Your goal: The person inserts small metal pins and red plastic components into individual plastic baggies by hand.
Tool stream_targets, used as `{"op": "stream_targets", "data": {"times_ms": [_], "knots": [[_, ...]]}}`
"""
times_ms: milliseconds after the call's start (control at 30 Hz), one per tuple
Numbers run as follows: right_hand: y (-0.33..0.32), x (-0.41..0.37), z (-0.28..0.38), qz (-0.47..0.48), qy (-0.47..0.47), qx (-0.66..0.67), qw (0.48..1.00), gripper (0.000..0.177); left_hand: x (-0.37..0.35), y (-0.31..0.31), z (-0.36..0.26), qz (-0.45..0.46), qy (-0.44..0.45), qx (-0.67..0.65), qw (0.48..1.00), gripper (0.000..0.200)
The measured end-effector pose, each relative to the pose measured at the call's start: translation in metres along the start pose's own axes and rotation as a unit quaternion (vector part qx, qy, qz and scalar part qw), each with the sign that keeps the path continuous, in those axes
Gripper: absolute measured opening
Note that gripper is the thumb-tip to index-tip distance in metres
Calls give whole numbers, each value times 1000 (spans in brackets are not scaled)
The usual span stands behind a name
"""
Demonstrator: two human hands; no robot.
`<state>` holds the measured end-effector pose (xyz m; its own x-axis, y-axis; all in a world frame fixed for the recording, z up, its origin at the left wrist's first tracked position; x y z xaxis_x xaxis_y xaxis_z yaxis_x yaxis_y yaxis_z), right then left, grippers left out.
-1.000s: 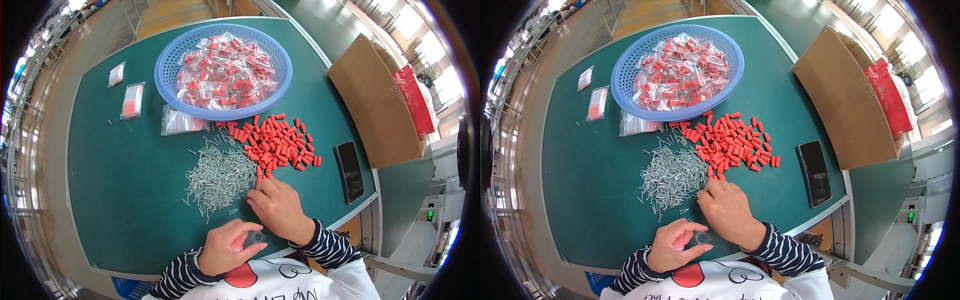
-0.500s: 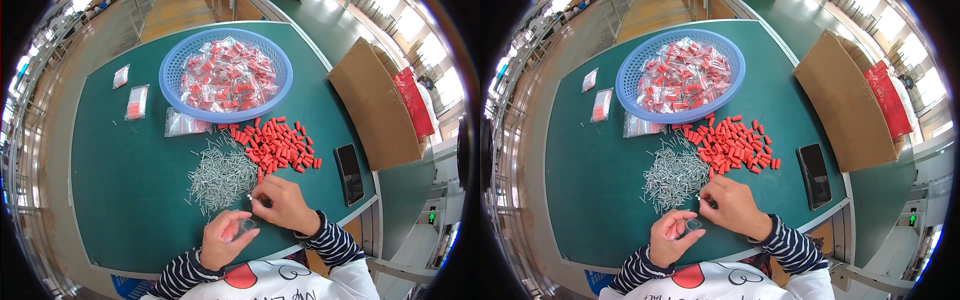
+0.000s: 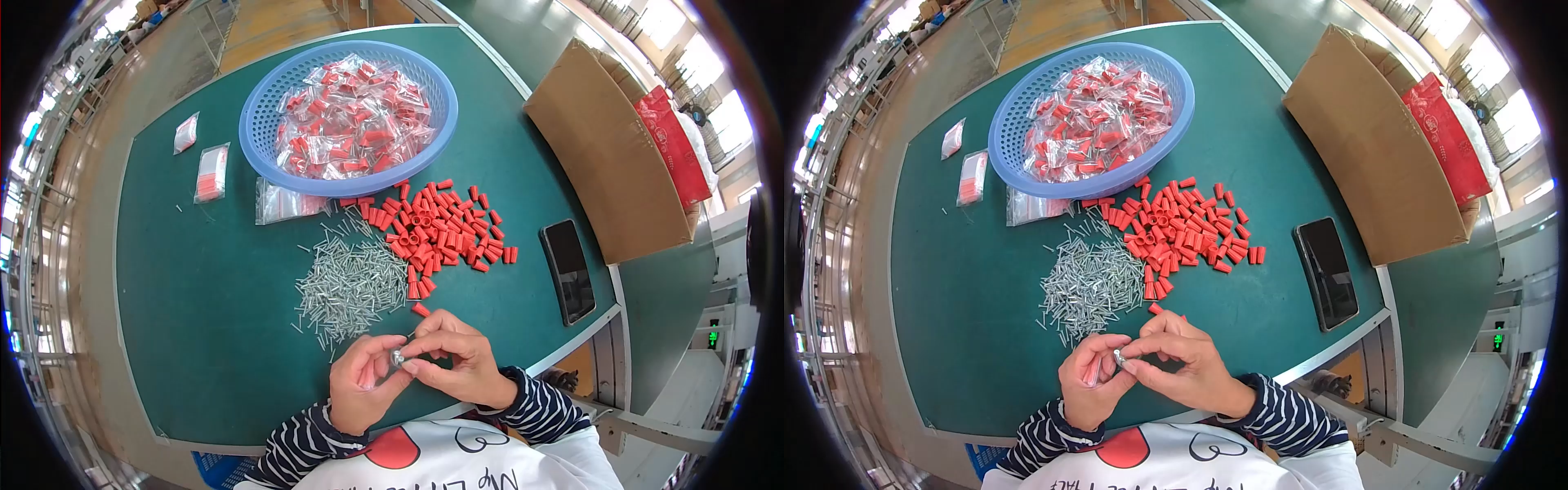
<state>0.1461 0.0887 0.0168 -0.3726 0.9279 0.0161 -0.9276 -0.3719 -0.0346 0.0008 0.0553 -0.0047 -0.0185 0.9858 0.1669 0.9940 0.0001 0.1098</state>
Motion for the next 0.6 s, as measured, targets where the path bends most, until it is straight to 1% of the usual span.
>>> {"op": "stream_targets", "data": {"times_ms": [67, 167, 200, 300, 333, 433, 533, 600], "knots": [[-6, -2, 10, -3, -11, -18, 1000, 21, 1, -1, 1, -1, 5, 7, 1000, 42], [-30, -1, 14, -65, -10, -107, 992, 22, 1, -1, 1, 6, 4, 20, 1000, 42], [-38, 2, 15, -87, 3, -157, 984, 21, 1, -1, 1, 10, 3, 25, 1000, 42], [-47, 13, 8, -96, -20, -308, 946, 20, -1, 1, 2, 19, -9, 16, 1000, 42], [-44, 15, 10, -88, -48, -371, 923, 21, -1, 1, 2, 23, -6, 24, 999, 42], [-31, 20, 5, -41, -47, -400, 915, 21, -1, 0, 1, 31, -5, 46, 998, 42], [-21, 23, 3, -20, -62, -446, 893, 21, -2, -2, 2, 33, -12, 54, 998, 42], [-18, 24, 3, -19, -75, -451, 889, 20, -2, -1, 2, 33, -11, 50, 998, 42]]}}
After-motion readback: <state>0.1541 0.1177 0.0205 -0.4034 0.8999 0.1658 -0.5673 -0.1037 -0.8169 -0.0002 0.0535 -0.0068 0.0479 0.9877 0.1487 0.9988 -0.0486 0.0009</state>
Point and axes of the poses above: each hand's wrist, its own x-axis towards the middle knuckle, its own y-axis out of the palm, z = x × y, the point moved 6 cm from there along x, towards the middle knuckle, and after that the axes turned 9 degrees about y, right-handed, at the moved point
